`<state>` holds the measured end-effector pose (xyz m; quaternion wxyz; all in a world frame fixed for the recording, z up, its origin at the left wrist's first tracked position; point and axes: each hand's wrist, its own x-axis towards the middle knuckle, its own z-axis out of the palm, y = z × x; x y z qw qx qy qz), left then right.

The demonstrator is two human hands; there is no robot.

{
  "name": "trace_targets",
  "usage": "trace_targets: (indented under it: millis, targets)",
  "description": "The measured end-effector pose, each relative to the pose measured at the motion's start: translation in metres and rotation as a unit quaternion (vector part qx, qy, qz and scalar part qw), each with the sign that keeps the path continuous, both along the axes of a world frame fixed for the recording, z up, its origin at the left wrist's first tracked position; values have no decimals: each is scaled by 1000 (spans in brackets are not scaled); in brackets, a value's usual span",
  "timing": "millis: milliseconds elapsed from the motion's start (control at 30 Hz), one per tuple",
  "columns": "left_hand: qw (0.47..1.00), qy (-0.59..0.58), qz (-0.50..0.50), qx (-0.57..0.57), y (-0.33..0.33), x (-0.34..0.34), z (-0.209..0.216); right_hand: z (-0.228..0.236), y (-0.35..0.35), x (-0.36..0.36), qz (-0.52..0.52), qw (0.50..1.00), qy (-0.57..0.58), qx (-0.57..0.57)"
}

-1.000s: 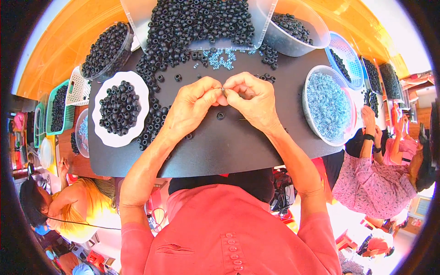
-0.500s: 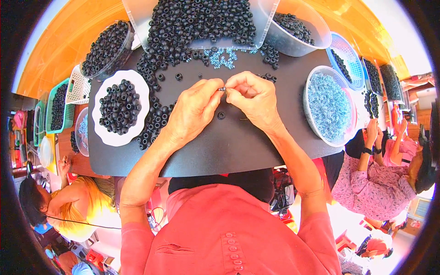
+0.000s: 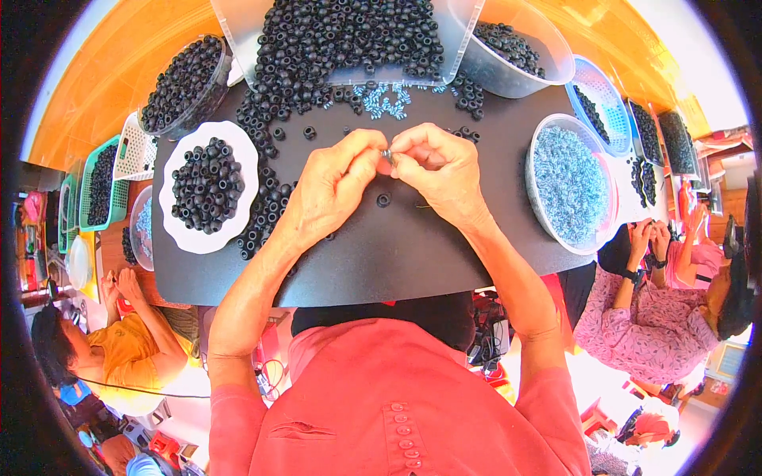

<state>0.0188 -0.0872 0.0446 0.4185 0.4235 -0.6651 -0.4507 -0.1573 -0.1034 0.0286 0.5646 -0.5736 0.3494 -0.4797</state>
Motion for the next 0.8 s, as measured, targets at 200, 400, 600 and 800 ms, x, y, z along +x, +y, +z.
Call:
trace_targets:
  millis: [200, 400, 600, 800]
  targets:
    - [947, -173, 33, -270, -1, 1, -5, 1, -4, -1, 11, 999, 3, 35]
    - [935, -237, 13, -263, 0, 3, -1, 2, -1, -2, 21, 999, -6, 28]
    - [985, -144, -32, -83, 0, 6, 3, 1, 1, -1, 9, 999, 19, -26]
    - [996, -48, -42, 64, -1, 7, -1, 1, 1, 0, 11, 999, 39, -32]
